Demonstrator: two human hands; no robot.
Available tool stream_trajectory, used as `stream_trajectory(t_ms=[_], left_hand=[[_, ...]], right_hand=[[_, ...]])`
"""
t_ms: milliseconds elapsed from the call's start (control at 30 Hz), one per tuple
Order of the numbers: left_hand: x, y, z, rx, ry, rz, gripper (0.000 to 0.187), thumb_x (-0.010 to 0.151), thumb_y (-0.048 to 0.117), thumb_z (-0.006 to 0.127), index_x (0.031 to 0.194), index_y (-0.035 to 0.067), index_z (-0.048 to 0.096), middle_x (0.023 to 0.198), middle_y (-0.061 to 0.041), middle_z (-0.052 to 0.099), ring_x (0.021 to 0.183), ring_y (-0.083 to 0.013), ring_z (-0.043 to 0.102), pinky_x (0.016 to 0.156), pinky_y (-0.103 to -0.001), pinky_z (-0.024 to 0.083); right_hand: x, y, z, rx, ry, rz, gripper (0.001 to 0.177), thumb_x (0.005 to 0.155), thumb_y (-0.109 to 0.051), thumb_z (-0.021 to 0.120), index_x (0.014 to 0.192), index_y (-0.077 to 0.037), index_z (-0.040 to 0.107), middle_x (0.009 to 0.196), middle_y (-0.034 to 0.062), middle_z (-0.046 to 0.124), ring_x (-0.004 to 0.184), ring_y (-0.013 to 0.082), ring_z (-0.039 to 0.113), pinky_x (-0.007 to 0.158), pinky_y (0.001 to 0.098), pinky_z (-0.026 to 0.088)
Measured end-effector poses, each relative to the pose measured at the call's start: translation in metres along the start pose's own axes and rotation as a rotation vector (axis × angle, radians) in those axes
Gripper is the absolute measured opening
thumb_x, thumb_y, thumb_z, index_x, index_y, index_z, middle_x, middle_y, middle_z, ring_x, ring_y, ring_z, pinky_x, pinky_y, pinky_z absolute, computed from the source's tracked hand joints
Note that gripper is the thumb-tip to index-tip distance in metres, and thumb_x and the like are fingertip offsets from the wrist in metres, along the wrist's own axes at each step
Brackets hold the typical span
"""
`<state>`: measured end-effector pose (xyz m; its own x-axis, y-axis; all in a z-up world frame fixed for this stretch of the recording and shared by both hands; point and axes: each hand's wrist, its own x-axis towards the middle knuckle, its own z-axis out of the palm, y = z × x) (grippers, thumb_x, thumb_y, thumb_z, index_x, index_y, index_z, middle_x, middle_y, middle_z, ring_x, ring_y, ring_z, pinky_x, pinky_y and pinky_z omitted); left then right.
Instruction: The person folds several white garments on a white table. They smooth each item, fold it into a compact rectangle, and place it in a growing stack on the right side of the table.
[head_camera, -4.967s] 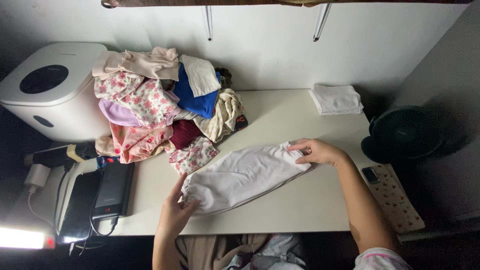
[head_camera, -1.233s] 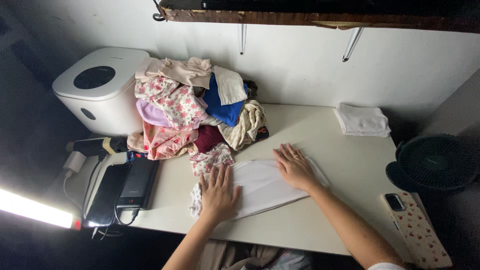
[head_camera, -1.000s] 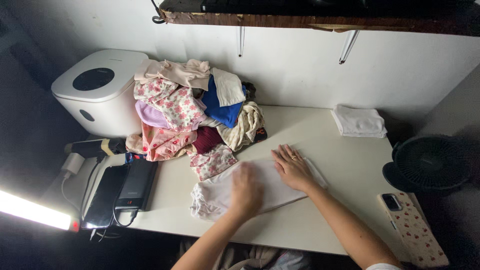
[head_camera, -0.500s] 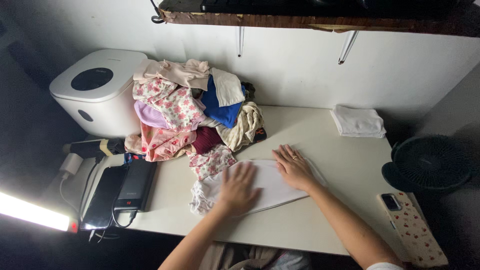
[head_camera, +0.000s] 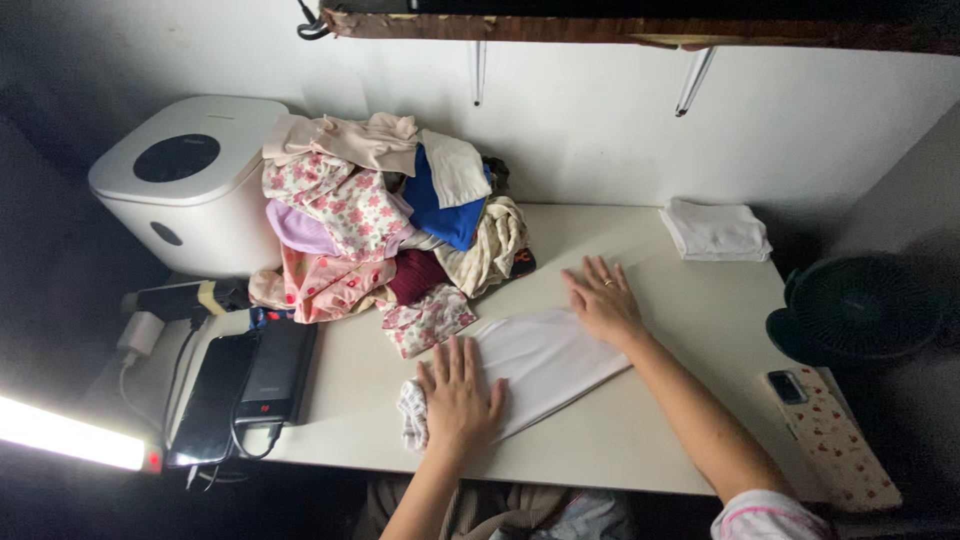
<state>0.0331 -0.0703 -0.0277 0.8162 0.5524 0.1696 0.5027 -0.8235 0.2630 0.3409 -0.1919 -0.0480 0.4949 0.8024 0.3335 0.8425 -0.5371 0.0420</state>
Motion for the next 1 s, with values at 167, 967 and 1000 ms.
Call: stream_trajectory(t_ms=[167, 967, 1000], left_hand=[[-0.001, 0.002, -0.008, 0.002, 0.007, 0.004, 0.088, 0.093, 0.056, 0.046, 0.156, -0.001, 0.023, 0.163, -0.024, 0.021, 0.151, -0.0445, 0.013, 0.118, -0.065, 0.005], [-0.002, 0.0, -0.006, -0.009, 0.038, 0.011, 0.086, 0.093, 0.056, 0.047, 0.155, 0.001, 0.025, 0.162, -0.021, 0.024, 0.151, -0.0419, 0.015, 0.118, -0.061, 0.007], [-0.001, 0.0, -0.005, -0.006, 0.043, 0.014, 0.086, 0.093, 0.056, 0.047, 0.155, 0.0, 0.025, 0.162, -0.021, 0.025, 0.151, -0.0423, 0.015, 0.118, -0.061, 0.007]], right_hand=[[-0.003, -0.044, -0.014, 0.06, 0.166, 0.005, 0.054, 0.093, -0.025, 0.06, 0.145, -0.011, 0.053, 0.152, 0.0231, 0.046, 0.146, 0.0373, 0.038, 0.121, 0.0603, 0.018], [-0.026, 0.011, 0.011, 0.155, -0.019, -0.106, 0.058, 0.102, -0.038, 0.045, 0.156, -0.018, 0.037, 0.165, 0.0123, 0.032, 0.153, 0.0311, 0.027, 0.118, 0.0528, 0.024], [-0.025, 0.023, 0.012, 0.144, -0.032, -0.045, 0.059, 0.101, -0.038, 0.045, 0.156, -0.019, 0.037, 0.164, 0.0136, 0.032, 0.153, 0.0332, 0.026, 0.119, 0.054, 0.023]])
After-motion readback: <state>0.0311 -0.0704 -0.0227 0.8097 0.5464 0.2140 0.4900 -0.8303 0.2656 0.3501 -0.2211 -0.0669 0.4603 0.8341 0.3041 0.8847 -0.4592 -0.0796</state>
